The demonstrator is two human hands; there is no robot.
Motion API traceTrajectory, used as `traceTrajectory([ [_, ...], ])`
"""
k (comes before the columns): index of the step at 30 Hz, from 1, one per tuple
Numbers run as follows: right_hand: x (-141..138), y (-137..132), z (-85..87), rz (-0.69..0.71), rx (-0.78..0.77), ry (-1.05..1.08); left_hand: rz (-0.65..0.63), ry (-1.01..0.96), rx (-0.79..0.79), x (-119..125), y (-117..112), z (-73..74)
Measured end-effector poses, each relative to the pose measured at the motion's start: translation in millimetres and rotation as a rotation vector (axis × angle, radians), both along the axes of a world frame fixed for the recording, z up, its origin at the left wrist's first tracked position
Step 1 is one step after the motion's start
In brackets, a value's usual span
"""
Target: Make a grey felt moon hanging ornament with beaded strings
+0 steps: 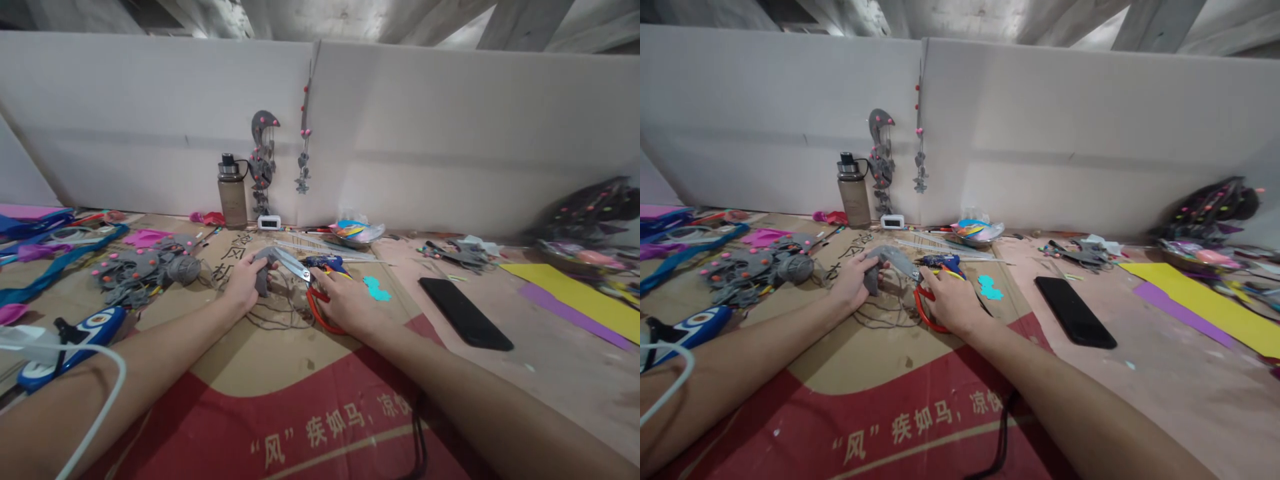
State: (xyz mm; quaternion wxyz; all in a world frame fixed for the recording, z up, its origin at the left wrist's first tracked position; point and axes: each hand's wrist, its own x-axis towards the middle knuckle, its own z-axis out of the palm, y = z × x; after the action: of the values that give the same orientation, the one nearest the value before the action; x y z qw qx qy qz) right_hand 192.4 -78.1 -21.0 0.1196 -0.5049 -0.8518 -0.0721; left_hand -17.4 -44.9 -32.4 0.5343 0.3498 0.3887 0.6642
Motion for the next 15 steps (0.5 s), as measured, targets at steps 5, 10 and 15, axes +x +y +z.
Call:
traceTrajectory([
  [5, -1.8, 2.0, 0.8, -0.023, 0.005, -0.08, 0.003, -0.024, 0.016, 0.8, 2.0, -1.8],
  [10, -2.4, 1.7, 1.4, -0.023, -0.015, -0.124, -0.013, -0.035, -0.011, -0.9, 4.0, -4.1],
  [15, -3.9, 2.5, 0.2, -0.037, 0.005, -0.157, -0.032, -0.076, -0.045, -1.7, 3.8, -3.1],
])
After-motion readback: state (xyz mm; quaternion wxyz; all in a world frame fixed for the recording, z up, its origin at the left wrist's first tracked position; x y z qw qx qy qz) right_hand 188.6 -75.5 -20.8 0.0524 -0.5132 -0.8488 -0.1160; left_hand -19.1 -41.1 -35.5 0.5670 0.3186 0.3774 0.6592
